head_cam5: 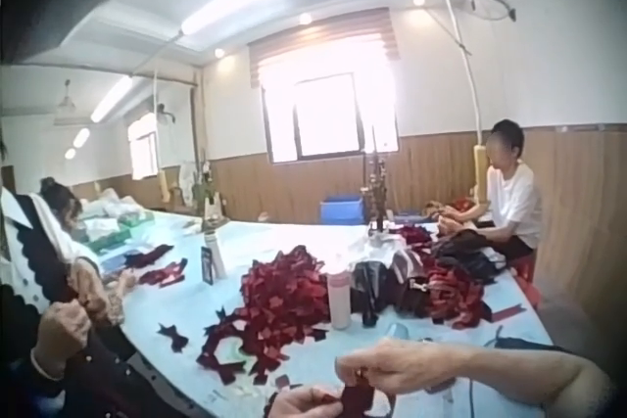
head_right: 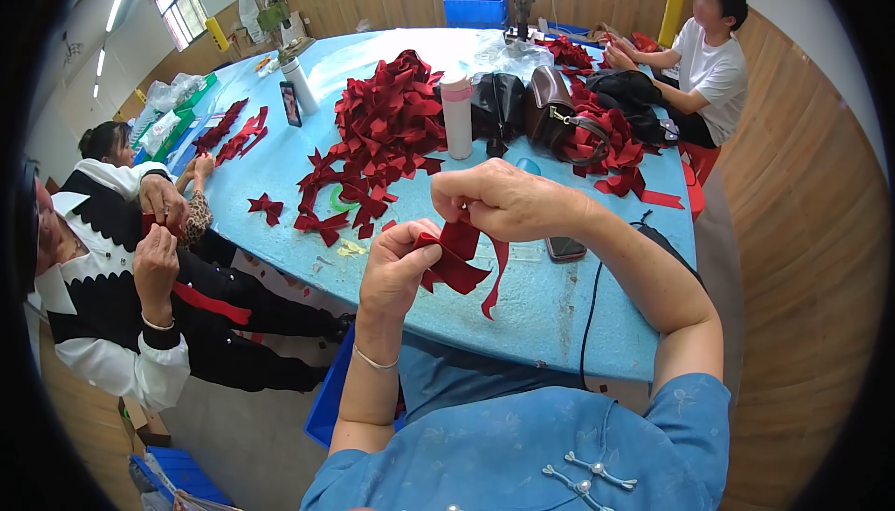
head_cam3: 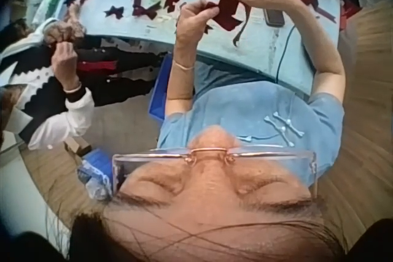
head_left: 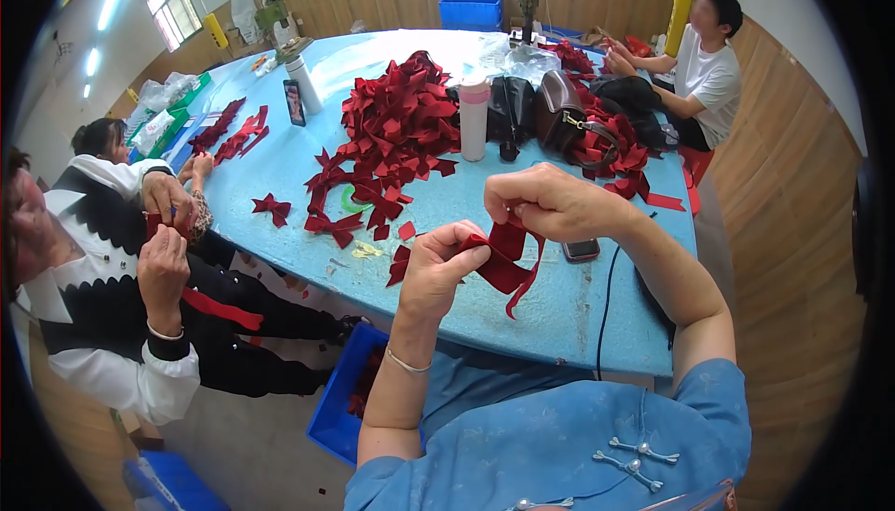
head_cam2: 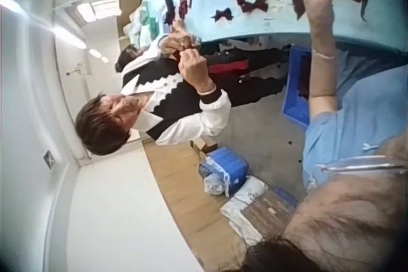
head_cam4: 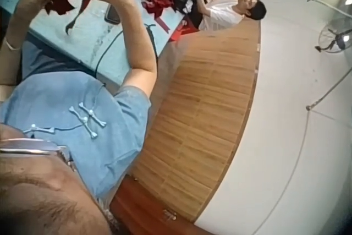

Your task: Folding and tying red ribbon strips into decorative bows at a workshop table.

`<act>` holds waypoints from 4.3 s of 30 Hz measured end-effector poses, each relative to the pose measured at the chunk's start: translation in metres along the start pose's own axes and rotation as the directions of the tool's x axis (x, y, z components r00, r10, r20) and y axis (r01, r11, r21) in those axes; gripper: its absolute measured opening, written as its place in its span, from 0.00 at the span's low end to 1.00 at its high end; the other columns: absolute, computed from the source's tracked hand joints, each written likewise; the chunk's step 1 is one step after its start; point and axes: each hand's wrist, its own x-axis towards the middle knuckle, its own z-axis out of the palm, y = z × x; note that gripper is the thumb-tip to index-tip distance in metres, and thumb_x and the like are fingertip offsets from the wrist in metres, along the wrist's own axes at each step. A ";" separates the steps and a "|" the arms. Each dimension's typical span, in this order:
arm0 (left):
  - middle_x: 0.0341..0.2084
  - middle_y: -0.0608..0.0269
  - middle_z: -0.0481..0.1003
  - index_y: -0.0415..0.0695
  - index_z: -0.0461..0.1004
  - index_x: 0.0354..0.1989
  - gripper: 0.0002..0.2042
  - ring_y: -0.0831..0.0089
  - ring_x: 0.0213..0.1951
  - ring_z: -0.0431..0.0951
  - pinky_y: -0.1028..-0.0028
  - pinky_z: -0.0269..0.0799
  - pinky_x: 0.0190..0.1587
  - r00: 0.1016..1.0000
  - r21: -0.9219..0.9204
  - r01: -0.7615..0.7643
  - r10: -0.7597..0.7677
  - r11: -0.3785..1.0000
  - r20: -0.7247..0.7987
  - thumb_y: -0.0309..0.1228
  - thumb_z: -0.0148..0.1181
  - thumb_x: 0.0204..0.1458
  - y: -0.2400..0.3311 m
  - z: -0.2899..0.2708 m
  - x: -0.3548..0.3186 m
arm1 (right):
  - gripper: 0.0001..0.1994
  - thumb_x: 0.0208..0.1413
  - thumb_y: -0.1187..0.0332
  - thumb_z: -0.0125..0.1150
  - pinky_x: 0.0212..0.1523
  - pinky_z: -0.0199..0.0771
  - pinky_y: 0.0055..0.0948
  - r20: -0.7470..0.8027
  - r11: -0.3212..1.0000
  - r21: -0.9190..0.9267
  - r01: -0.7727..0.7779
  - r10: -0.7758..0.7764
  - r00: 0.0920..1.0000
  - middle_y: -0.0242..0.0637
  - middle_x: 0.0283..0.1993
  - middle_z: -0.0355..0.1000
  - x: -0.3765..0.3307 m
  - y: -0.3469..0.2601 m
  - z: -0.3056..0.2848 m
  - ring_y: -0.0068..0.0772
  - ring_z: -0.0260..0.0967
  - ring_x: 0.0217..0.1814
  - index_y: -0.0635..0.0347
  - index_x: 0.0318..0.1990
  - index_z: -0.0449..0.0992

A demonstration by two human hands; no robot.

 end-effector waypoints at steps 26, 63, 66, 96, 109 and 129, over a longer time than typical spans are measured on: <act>0.58 0.52 0.70 0.38 0.79 0.39 0.05 0.69 0.57 0.72 0.70 0.69 0.59 0.936 0.010 -0.182 0.177 0.983 -0.304 0.20 0.60 0.56 0.018 0.032 -0.008 | 0.22 0.40 0.81 0.61 0.48 0.73 0.30 -0.729 0.907 0.186 0.377 -0.130 0.672 0.41 0.45 0.73 0.001 0.047 0.118 0.37 0.73 0.46 0.63 0.48 0.76; 0.36 0.63 0.78 0.38 0.77 0.41 0.04 0.78 0.38 0.78 0.79 0.74 0.46 0.842 -0.128 -0.293 0.192 0.947 -0.503 0.21 0.60 0.59 0.000 0.031 -0.014 | 0.09 0.57 0.71 0.67 0.37 0.72 0.17 -0.618 0.816 0.540 0.207 0.217 0.756 0.29 0.34 0.74 0.010 0.015 0.114 0.15 0.70 0.36 0.65 0.40 0.75; 0.36 0.63 0.78 0.38 0.77 0.41 0.04 0.79 0.38 0.78 0.79 0.75 0.46 0.850 -0.150 -0.295 0.187 0.944 -0.492 0.21 0.60 0.59 0.001 0.029 -0.015 | 0.08 0.58 0.72 0.66 0.37 0.72 0.18 -0.609 0.809 0.552 0.202 0.225 0.761 0.29 0.33 0.75 0.012 0.015 0.118 0.14 0.70 0.36 0.65 0.39 0.75; 0.34 0.64 0.79 0.38 0.73 0.45 0.10 0.81 0.35 0.78 0.79 0.75 0.40 0.911 0.017 0.088 -0.074 0.996 -0.406 0.24 0.63 0.57 0.002 0.028 -0.034 | 0.04 0.58 0.74 0.66 0.30 0.63 0.18 -0.714 0.889 0.441 0.122 0.265 0.648 0.26 0.28 0.72 0.012 0.019 0.112 0.14 0.64 0.30 0.66 0.34 0.79; 0.34 0.63 0.79 0.40 0.73 0.40 0.04 0.83 0.36 0.78 0.82 0.75 0.38 0.920 -0.004 -0.070 0.063 0.998 -0.387 0.24 0.59 0.60 0.004 0.024 -0.025 | 0.05 0.58 0.72 0.66 0.29 0.61 0.17 -0.560 0.810 0.578 0.102 0.304 0.770 0.25 0.27 0.71 -0.004 0.027 0.108 0.14 0.64 0.29 0.65 0.34 0.80; 0.34 0.50 0.80 0.36 0.61 0.60 0.19 0.70 0.34 0.82 0.72 0.81 0.35 0.913 0.022 0.092 -0.076 0.995 -0.402 0.25 0.54 0.62 0.027 0.067 -0.036 | 0.04 0.52 0.79 0.67 0.30 0.69 0.24 -0.694 0.957 0.281 0.076 0.147 0.705 0.36 0.29 0.76 -0.019 0.029 0.098 0.23 0.70 0.29 0.67 0.36 0.80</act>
